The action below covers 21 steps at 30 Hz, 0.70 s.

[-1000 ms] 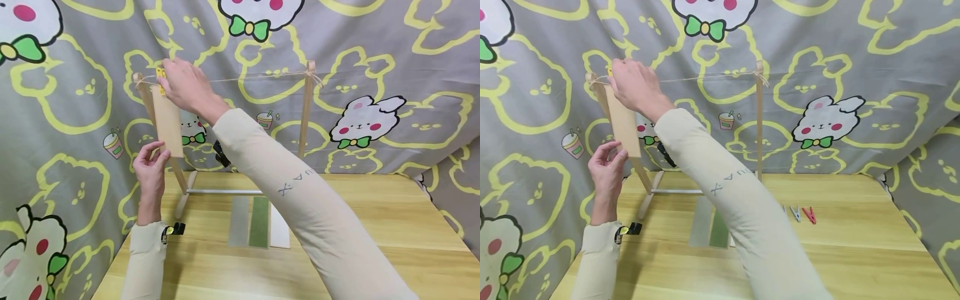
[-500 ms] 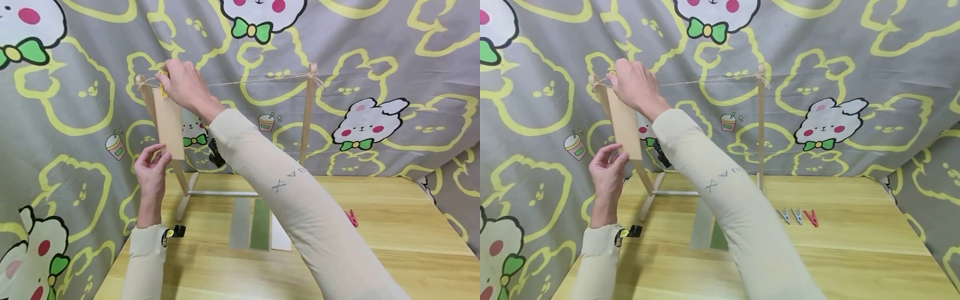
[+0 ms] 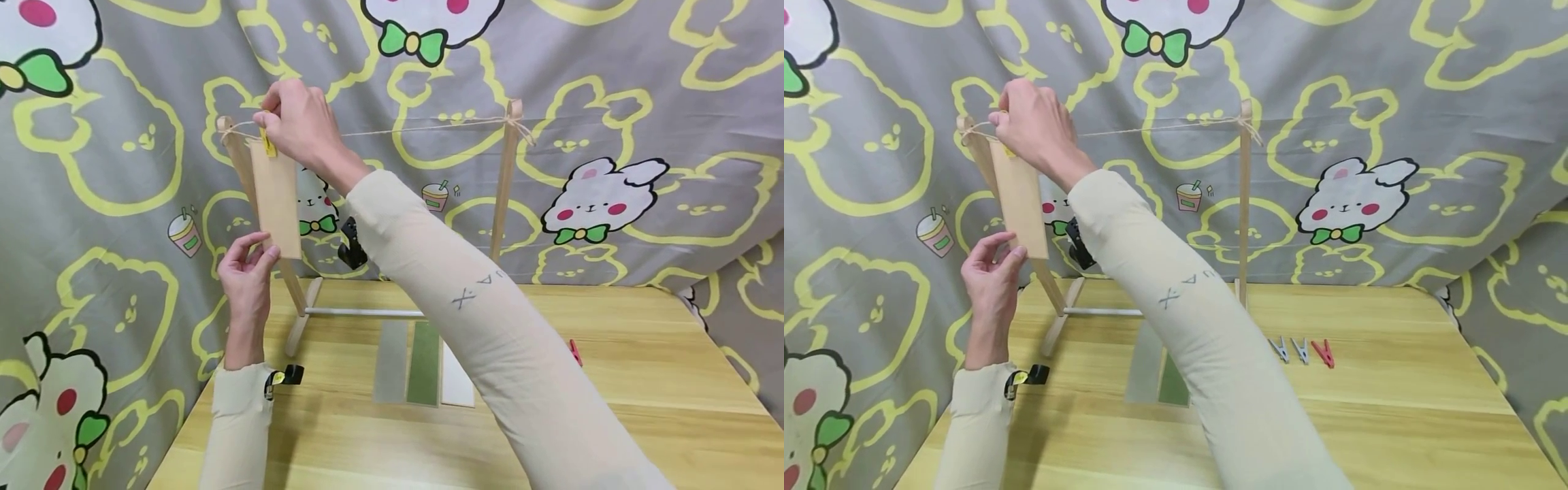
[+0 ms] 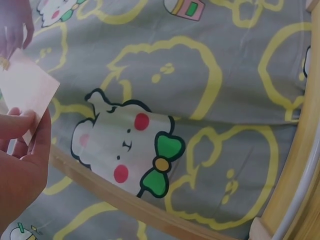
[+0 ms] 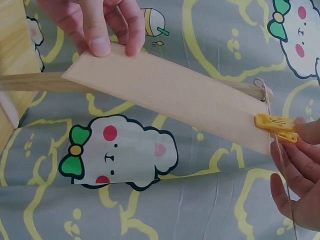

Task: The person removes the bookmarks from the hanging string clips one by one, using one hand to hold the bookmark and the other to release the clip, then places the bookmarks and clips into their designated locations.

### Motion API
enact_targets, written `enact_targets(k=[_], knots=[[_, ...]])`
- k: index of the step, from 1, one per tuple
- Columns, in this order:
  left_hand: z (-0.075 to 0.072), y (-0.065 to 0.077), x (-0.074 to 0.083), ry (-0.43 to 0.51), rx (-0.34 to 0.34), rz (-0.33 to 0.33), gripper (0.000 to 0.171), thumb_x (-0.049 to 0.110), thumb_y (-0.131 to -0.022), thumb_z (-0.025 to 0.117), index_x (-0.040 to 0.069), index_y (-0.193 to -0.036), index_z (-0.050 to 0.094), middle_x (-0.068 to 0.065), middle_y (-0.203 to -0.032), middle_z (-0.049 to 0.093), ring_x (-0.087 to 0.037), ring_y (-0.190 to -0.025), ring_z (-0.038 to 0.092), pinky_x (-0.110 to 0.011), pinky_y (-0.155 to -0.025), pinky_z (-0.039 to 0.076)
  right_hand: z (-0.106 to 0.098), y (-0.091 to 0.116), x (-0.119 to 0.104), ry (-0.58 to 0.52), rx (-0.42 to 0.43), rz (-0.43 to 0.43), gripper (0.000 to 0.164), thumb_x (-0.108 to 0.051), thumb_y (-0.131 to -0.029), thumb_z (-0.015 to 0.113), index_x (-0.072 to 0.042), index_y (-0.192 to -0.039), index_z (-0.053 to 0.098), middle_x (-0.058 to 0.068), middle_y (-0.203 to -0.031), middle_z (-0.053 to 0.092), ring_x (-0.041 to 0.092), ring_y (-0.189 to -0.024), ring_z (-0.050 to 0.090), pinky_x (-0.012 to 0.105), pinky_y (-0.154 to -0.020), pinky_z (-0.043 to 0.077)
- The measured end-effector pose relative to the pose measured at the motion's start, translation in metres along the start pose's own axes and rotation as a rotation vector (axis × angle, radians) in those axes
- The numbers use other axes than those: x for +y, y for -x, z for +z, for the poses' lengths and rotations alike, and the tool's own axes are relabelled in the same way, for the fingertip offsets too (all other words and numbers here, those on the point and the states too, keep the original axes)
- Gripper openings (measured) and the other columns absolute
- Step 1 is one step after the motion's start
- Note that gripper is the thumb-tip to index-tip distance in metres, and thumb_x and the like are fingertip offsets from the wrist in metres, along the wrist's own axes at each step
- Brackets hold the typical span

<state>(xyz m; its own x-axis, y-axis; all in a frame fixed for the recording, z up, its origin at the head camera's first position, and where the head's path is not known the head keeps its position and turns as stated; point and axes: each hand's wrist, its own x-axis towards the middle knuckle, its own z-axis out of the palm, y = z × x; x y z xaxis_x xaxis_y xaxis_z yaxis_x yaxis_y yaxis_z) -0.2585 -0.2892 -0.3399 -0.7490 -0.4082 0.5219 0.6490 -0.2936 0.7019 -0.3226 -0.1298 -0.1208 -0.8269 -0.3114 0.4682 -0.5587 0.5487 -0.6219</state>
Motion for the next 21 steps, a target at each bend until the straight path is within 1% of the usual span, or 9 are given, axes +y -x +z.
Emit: enact_targets(k=[2, 6, 11, 18, 21], knots=[[0.001, -0.001, 0.000, 0.003, 0.005, 0.000, 0.025, -0.026, -0.083, 0.068, -0.013, -0.104, 0.070, -0.019, -0.104, 0.063, -0.022, -0.087, 0.067, -0.025, -0.073, 0.062, 0.000, 0.000, -0.002, 0.001, 0.012, -0.004, 0.021, -0.030, -0.101, 0.068, -0.019, -0.117, 0.073, -0.008, -0.108, 0.069, 0.006, -0.098, 0.060, 0.018, -0.081, 0.046], [0.004, -0.001, -0.001, 0.001, 0.013, -0.003, 0.026, -0.026, -0.082, 0.069, -0.016, -0.105, 0.068, -0.019, -0.104, 0.063, -0.022, -0.087, 0.066, -0.024, -0.072, 0.062, -0.001, 0.002, -0.003, -0.004, 0.065, -0.015, 0.016, -0.029, -0.101, 0.067, -0.021, -0.114, 0.072, -0.010, -0.105, 0.068, 0.005, -0.094, 0.060, 0.018, -0.078, 0.046], [0.004, -0.001, -0.001, 0.006, 0.022, 0.008, 0.026, -0.026, -0.081, 0.070, -0.017, -0.106, 0.068, -0.020, -0.105, 0.062, -0.023, -0.087, 0.065, -0.025, -0.072, 0.062, 0.000, 0.005, -0.006, -0.040, 0.136, -0.069, 0.018, -0.029, -0.103, 0.064, -0.020, -0.117, 0.071, -0.010, -0.105, 0.069, 0.004, -0.092, 0.061, 0.017, -0.076, 0.046], [0.001, 0.002, -0.004, 0.043, 0.043, 0.005, 0.026, -0.028, -0.081, 0.067, -0.014, -0.102, 0.070, -0.021, -0.105, 0.063, -0.023, -0.087, 0.067, -0.025, -0.072, 0.062, 0.000, 0.009, -0.009, -0.181, 0.219, -0.163, 0.023, -0.024, -0.103, 0.065, -0.014, -0.123, 0.069, -0.006, -0.109, 0.071, 0.003, -0.094, 0.063, 0.011, -0.078, 0.045], [0.000, 0.003, -0.005, 0.051, 0.049, 0.007, 0.026, -0.029, -0.081, 0.066, -0.013, -0.101, 0.071, -0.022, -0.106, 0.063, -0.024, -0.086, 0.067, -0.024, -0.071, 0.062, -0.002, 0.012, -0.009, -0.202, 0.227, -0.212, 0.025, -0.023, -0.103, 0.065, -0.011, -0.125, 0.068, -0.004, -0.112, 0.071, 0.004, -0.098, 0.064, 0.009, -0.082, 0.044]])
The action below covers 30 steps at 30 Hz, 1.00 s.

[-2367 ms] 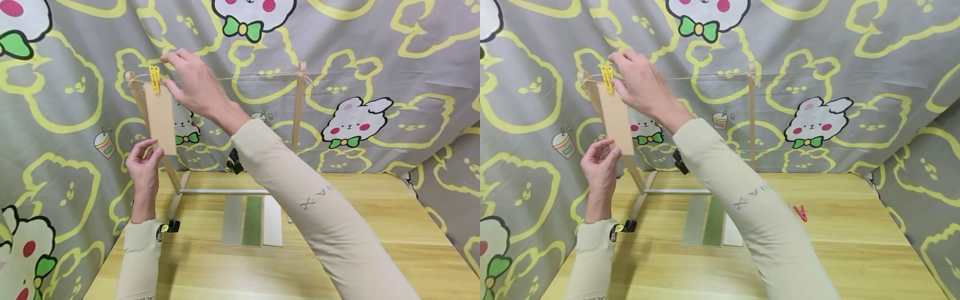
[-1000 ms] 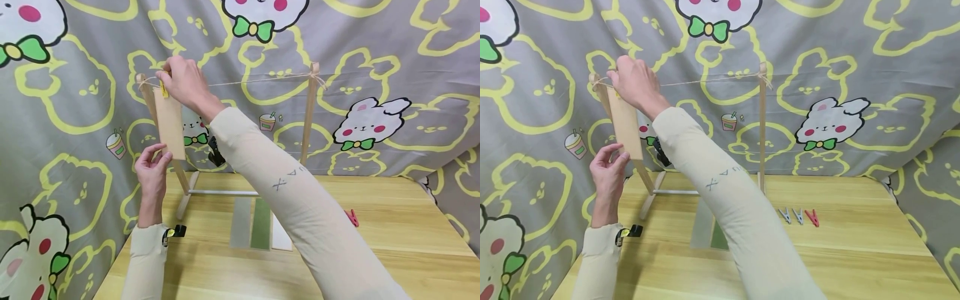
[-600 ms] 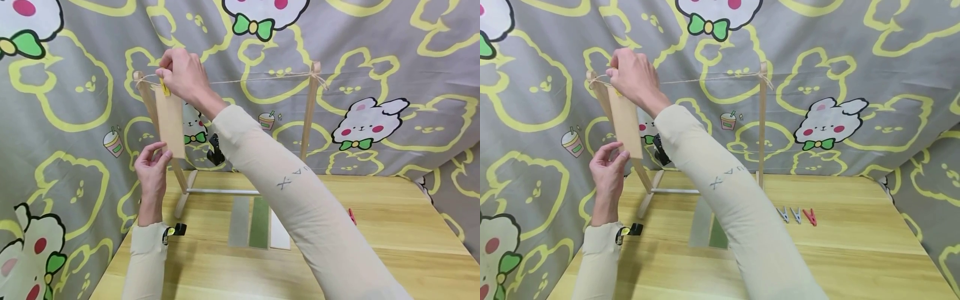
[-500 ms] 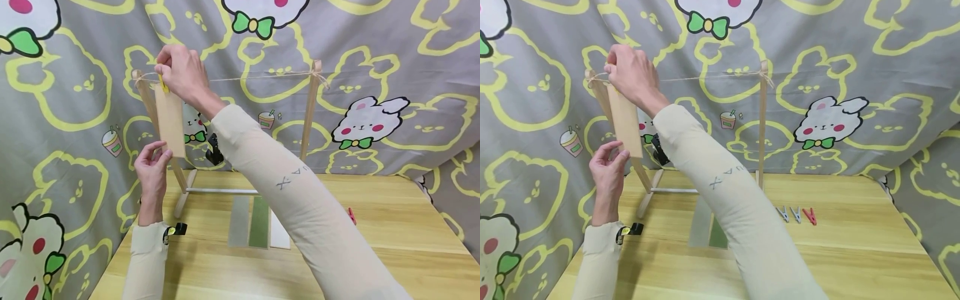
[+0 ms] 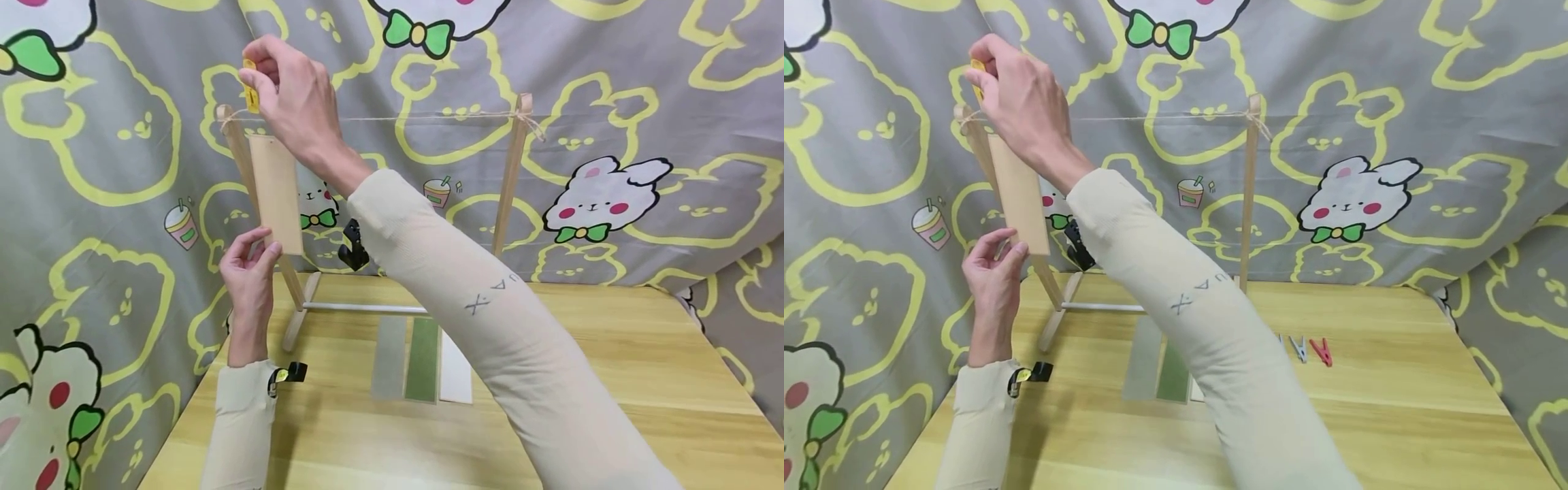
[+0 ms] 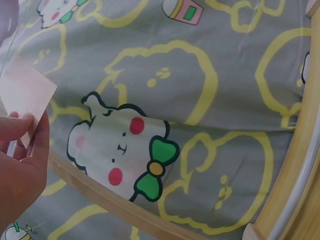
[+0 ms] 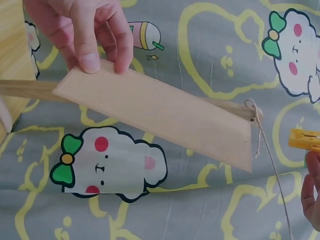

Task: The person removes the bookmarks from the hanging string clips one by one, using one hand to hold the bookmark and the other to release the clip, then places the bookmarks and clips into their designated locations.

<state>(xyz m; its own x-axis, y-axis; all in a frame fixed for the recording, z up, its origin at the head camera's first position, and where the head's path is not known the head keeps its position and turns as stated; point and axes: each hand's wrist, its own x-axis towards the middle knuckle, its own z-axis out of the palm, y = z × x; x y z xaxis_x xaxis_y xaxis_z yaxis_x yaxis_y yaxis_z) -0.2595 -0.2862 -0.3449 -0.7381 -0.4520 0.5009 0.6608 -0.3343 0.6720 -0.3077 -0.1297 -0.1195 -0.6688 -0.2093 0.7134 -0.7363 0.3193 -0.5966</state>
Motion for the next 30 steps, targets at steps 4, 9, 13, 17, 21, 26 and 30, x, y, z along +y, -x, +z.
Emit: enact_targets(k=[4, 9, 13, 17, 21, 26, 30], knots=[[0.004, 0.003, -0.002, 0.013, 0.005, -0.007, 0.027, -0.030, -0.080, 0.066, -0.012, -0.100, 0.071, -0.021, -0.105, 0.064, -0.023, -0.085, 0.067, -0.024, -0.070, 0.061, -0.009, 0.006, 0.002, -0.035, -0.003, -0.045, 0.030, -0.022, -0.101, 0.067, -0.008, -0.128, 0.067, -0.001, -0.112, 0.070, 0.005, -0.101, 0.064, 0.008, -0.085, 0.043], [0.006, 0.010, -0.004, 0.004, 0.001, -0.009, 0.027, -0.030, -0.080, 0.066, -0.014, -0.101, 0.070, -0.018, -0.102, 0.063, -0.020, -0.083, 0.066, -0.024, -0.069, 0.062, -0.019, 0.015, 0.007, -0.097, 0.006, -0.060, 0.033, -0.022, -0.099, 0.071, -0.005, -0.127, 0.067, 0.001, -0.109, 0.070, 0.007, -0.098, 0.064, 0.009, -0.086, 0.044], [0.008, 0.014, -0.005, 0.007, -0.008, -0.006, 0.027, -0.031, -0.081, 0.065, -0.015, -0.102, 0.069, -0.016, -0.101, 0.063, -0.019, -0.081, 0.066, -0.024, -0.069, 0.062, -0.026, 0.023, 0.011, -0.154, 0.013, -0.045, 0.033, -0.021, -0.097, 0.073, -0.005, -0.125, 0.067, 0.001, -0.106, 0.069, 0.006, -0.096, 0.064, 0.010, -0.083, 0.047], [0.011, 0.018, -0.005, 0.039, -0.013, -0.018, 0.026, -0.030, -0.081, 0.066, -0.016, -0.102, 0.069, -0.017, -0.100, 0.063, -0.020, -0.081, 0.066, -0.025, -0.070, 0.062, -0.033, 0.032, 0.015, -0.174, 0.011, -0.041, 0.033, -0.022, -0.097, 0.074, -0.005, -0.125, 0.068, 0.000, -0.107, 0.070, 0.006, -0.096, 0.065, 0.012, -0.083, 0.049], [0.014, 0.022, -0.004, 0.050, -0.020, -0.025, 0.026, -0.029, -0.081, 0.066, -0.016, -0.103, 0.069, -0.018, -0.100, 0.063, -0.021, -0.080, 0.066, -0.025, -0.070, 0.062, -0.040, 0.040, 0.018, -0.182, 0.006, -0.038, 0.033, -0.022, -0.098, 0.073, -0.005, -0.126, 0.068, 0.001, -0.108, 0.071, 0.006, -0.097, 0.066, 0.013, -0.085, 0.050], [0.017, 0.030, -0.005, 0.041, -0.023, -0.031, 0.027, -0.030, -0.081, 0.065, -0.014, -0.103, 0.069, -0.017, -0.099, 0.063, -0.019, -0.078, 0.064, -0.023, -0.068, 0.061, -0.048, 0.055, 0.025, -0.196, -0.004, -0.033, 0.032, -0.021, -0.098, 0.073, -0.005, -0.125, 0.068, 0.002, -0.109, 0.072, 0.006, -0.096, 0.067, 0.014, -0.086, 0.051], [0.017, 0.036, -0.004, 0.008, -0.020, -0.030, 0.029, -0.030, -0.081, 0.065, -0.011, -0.102, 0.070, -0.015, -0.099, 0.064, -0.016, -0.076, 0.062, -0.021, -0.068, 0.060, -0.057, 0.068, 0.028, -0.220, 0.023, -0.048, 0.030, -0.018, -0.097, 0.074, -0.004, -0.122, 0.070, 0.004, -0.106, 0.073, 0.007, -0.094, 0.068, 0.017, -0.085, 0.054]])
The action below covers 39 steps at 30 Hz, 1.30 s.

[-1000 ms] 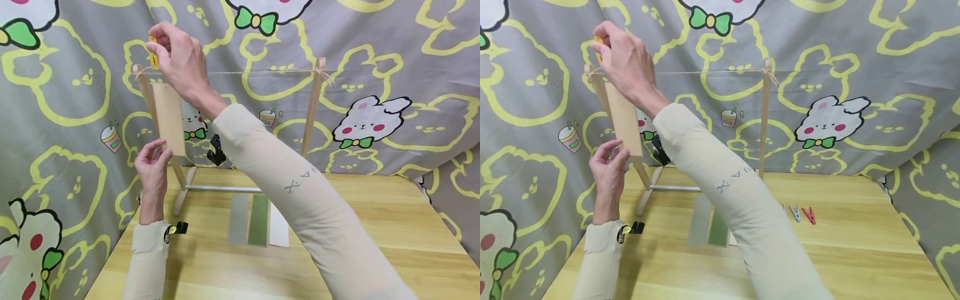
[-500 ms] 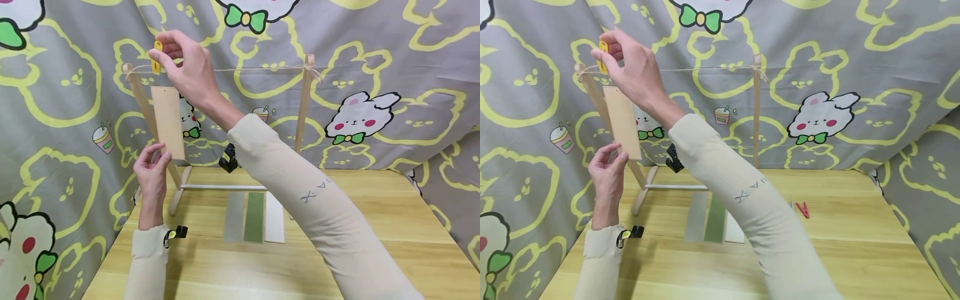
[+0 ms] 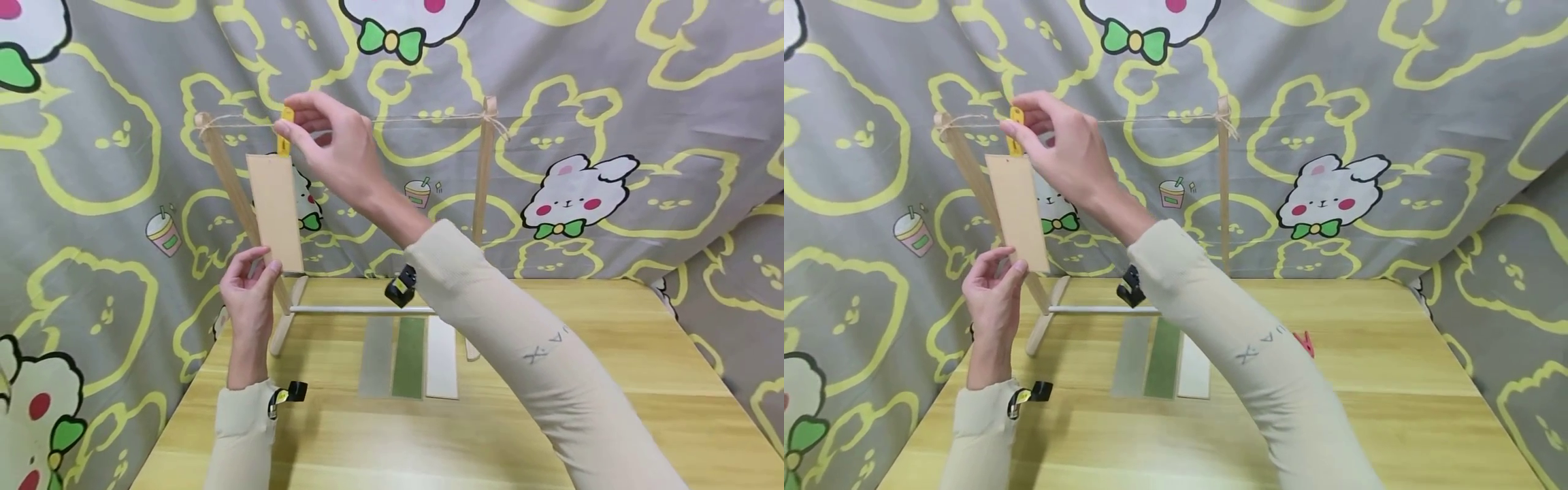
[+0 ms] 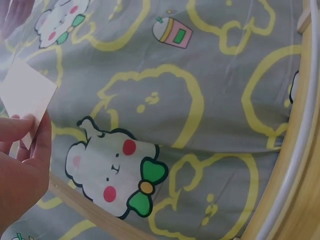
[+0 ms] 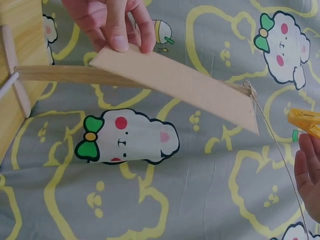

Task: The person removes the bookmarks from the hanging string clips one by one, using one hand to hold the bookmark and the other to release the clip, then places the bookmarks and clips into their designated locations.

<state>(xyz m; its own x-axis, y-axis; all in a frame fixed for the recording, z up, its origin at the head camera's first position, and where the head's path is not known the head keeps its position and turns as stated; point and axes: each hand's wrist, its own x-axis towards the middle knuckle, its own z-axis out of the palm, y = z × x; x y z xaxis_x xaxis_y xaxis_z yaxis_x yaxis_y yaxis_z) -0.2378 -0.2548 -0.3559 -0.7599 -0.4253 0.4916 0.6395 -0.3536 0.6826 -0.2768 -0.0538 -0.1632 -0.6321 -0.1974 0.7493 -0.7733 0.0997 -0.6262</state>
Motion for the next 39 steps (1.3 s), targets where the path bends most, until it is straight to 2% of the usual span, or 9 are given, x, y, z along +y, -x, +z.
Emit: enact_targets(k=[7, 12, 20, 23, 30, 34, 39], knots=[[-0.004, 0.014, -0.006, -0.007, -0.001, -0.035, 0.029, -0.030, -0.081, 0.065, -0.012, -0.103, 0.069, -0.016, -0.101, 0.062, -0.018, -0.078, 0.062, -0.022, -0.070, 0.061, -0.013, 0.023, 0.010, -0.008, -0.007, 0.023, 0.029, -0.018, -0.098, 0.073, -0.005, -0.123, 0.069, 0.002, -0.105, 0.074, 0.005, -0.095, 0.068, 0.020, -0.086, 0.055], [-0.007, 0.023, -0.005, -0.023, 0.001, -0.057, 0.030, -0.031, -0.080, 0.064, -0.013, -0.104, 0.067, -0.016, -0.101, 0.061, -0.020, -0.083, 0.066, -0.024, -0.069, 0.061, -0.014, 0.040, 0.014, -0.018, -0.011, -0.005, 0.031, -0.018, -0.098, 0.073, -0.003, -0.125, 0.069, 0.003, -0.105, 0.074, 0.005, -0.095, 0.068, 0.023, -0.085, 0.057], [-0.005, 0.031, -0.003, -0.047, -0.057, -0.047, 0.032, -0.031, -0.081, 0.064, -0.012, -0.105, 0.068, -0.016, -0.105, 0.063, -0.021, -0.087, 0.068, -0.026, -0.071, 0.062, -0.021, 0.062, 0.013, -0.020, 0.012, -0.014, 0.029, -0.018, -0.097, 0.074, -0.004, -0.123, 0.070, 0.001, -0.103, 0.075, 0.004, -0.093, 0.069, 0.026, -0.083, 0.058], [-0.004, 0.034, -0.003, -0.067, -0.062, -0.053, 0.032, -0.030, -0.079, 0.067, -0.010, -0.104, 0.069, -0.016, -0.105, 0.062, -0.020, -0.083, 0.066, -0.025, -0.071, 0.062, -0.023, 0.069, 0.013, -0.037, 0.010, -0.005, 0.029, -0.018, -0.097, 0.074, -0.004, -0.123, 0.070, 0.001, -0.103, 0.075, 0.005, -0.092, 0.069, 0.028, -0.084, 0.058], [-0.002, 0.040, -0.004, -0.088, -0.106, -0.039, 0.033, -0.033, -0.076, 0.067, -0.015, -0.104, 0.066, -0.013, -0.103, 0.062, -0.016, -0.078, 0.061, -0.023, -0.073, 0.060, -0.031, 0.086, 0.015, -0.046, 0.034, 0.027, 0.028, -0.018, -0.096, 0.075, -0.005, -0.120, 0.072, 0.001, -0.099, 0.075, 0.008, -0.088, 0.070, 0.027, -0.083, 0.059], [0.000, 0.042, -0.003, -0.127, -0.112, -0.060, 0.033, -0.031, -0.078, 0.068, -0.009, -0.102, 0.069, -0.012, -0.101, 0.062, -0.015, -0.077, 0.061, -0.021, -0.071, 0.060, -0.037, 0.097, 0.015, -0.054, 0.056, 0.039, 0.027, -0.017, -0.095, 0.076, -0.005, -0.119, 0.073, 0.002, -0.097, 0.075, 0.011, -0.085, 0.069, 0.029, -0.082, 0.059], [0.002, 0.051, 0.000, -0.161, -0.131, -0.085, 0.030, -0.027, -0.081, 0.068, -0.006, -0.101, 0.070, -0.011, -0.100, 0.063, -0.015, -0.076, 0.062, -0.021, -0.070, 0.059, -0.041, 0.112, 0.014, -0.077, 0.042, 0.030, 0.028, -0.016, -0.096, 0.075, -0.005, -0.121, 0.071, 0.001, -0.097, 0.074, 0.013, -0.084, 0.069, 0.030, -0.083, 0.059]])
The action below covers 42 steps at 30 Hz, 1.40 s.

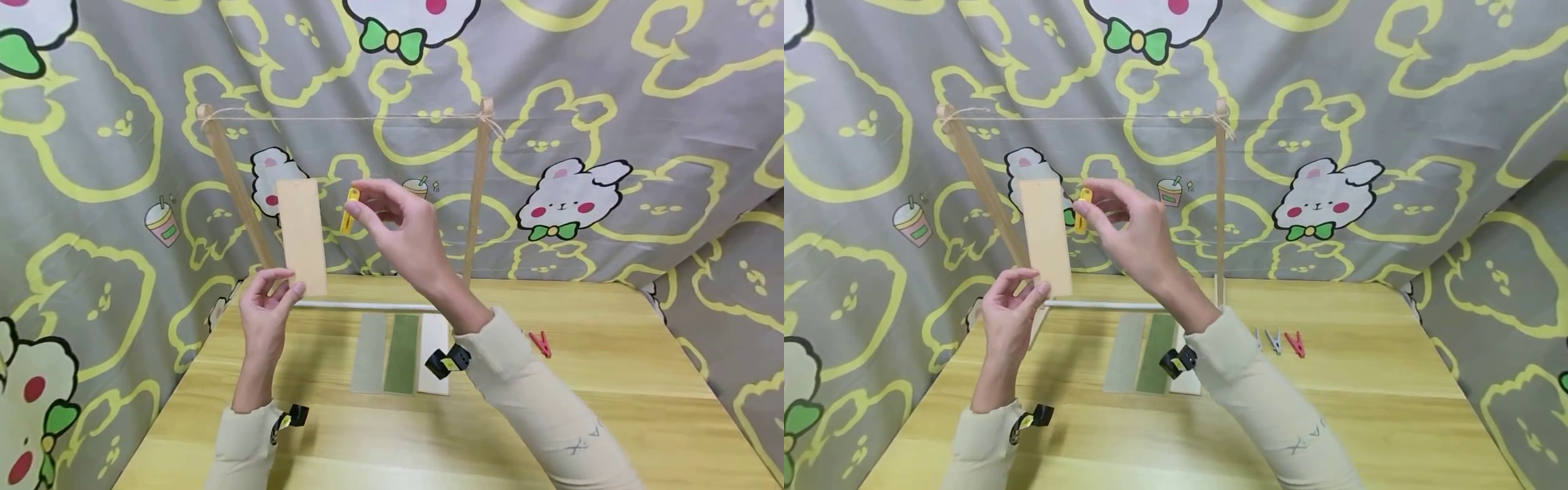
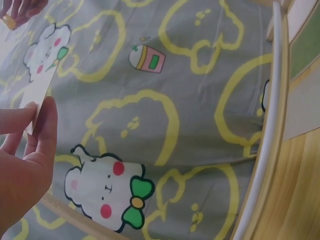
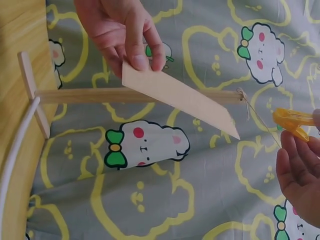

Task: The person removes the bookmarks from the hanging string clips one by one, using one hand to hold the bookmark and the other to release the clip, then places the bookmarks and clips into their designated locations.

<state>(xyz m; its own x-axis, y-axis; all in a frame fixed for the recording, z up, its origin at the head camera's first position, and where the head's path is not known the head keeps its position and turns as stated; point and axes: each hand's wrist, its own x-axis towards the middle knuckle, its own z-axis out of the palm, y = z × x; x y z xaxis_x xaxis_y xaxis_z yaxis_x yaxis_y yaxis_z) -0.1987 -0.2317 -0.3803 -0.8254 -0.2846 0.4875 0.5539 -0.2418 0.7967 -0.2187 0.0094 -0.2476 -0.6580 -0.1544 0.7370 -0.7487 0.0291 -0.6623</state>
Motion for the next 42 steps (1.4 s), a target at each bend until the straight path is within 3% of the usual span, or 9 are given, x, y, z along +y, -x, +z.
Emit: enact_targets(k=[11, 19, 36, 42], knots=[[0.000, 0.008, 0.002, -0.018, -0.029, -0.003, 0.026, -0.026, -0.082, 0.069, -0.013, -0.104, 0.065, -0.010, -0.099, 0.063, -0.014, -0.075, 0.058, -0.022, -0.069, 0.059, -0.013, 0.039, 0.011, -0.036, 0.034, 0.028, 0.027, -0.010, -0.096, 0.073, -0.004, -0.123, 0.071, 0.003, -0.102, 0.074, 0.016, -0.092, 0.070, 0.034, -0.084, 0.060], [-0.001, 0.010, 0.005, -0.003, -0.027, 0.005, 0.029, -0.027, -0.081, 0.068, -0.006, -0.102, 0.069, -0.012, -0.100, 0.063, -0.015, -0.079, 0.060, -0.021, -0.070, 0.058, -0.026, 0.063, 0.015, -0.060, 0.044, 0.053, 0.029, -0.004, -0.096, 0.072, -0.004, -0.125, 0.070, 0.006, -0.110, 0.072, 0.021, -0.100, 0.069, 0.036, -0.086, 0.059], [0.009, 0.017, 0.002, -0.014, -0.084, -0.012, 0.026, -0.027, -0.081, 0.068, -0.013, -0.103, 0.064, -0.008, -0.098, 0.064, -0.014, -0.080, 0.059, -0.022, -0.072, 0.059, -0.057, 0.107, 0.036, -0.037, 0.080, 0.134, 0.032, 0.003, -0.094, 0.071, 0.001, -0.126, 0.069, 0.013, -0.115, 0.071, 0.023, -0.102, 0.068, 0.029, -0.090, 0.058], [0.013, 0.020, -0.001, -0.010, -0.079, -0.036, 0.029, -0.028, -0.080, 0.068, -0.008, -0.101, 0.067, -0.010, -0.098, 0.063, -0.014, -0.080, 0.061, -0.023, -0.071, 0.060, -0.072, 0.117, 0.042, -0.004, 0.073, 0.150, 0.033, 0.006, -0.094, 0.070, 0.000, -0.127, 0.068, 0.017, -0.113, 0.070, 0.020, -0.101, 0.068, 0.027, -0.092, 0.057]])
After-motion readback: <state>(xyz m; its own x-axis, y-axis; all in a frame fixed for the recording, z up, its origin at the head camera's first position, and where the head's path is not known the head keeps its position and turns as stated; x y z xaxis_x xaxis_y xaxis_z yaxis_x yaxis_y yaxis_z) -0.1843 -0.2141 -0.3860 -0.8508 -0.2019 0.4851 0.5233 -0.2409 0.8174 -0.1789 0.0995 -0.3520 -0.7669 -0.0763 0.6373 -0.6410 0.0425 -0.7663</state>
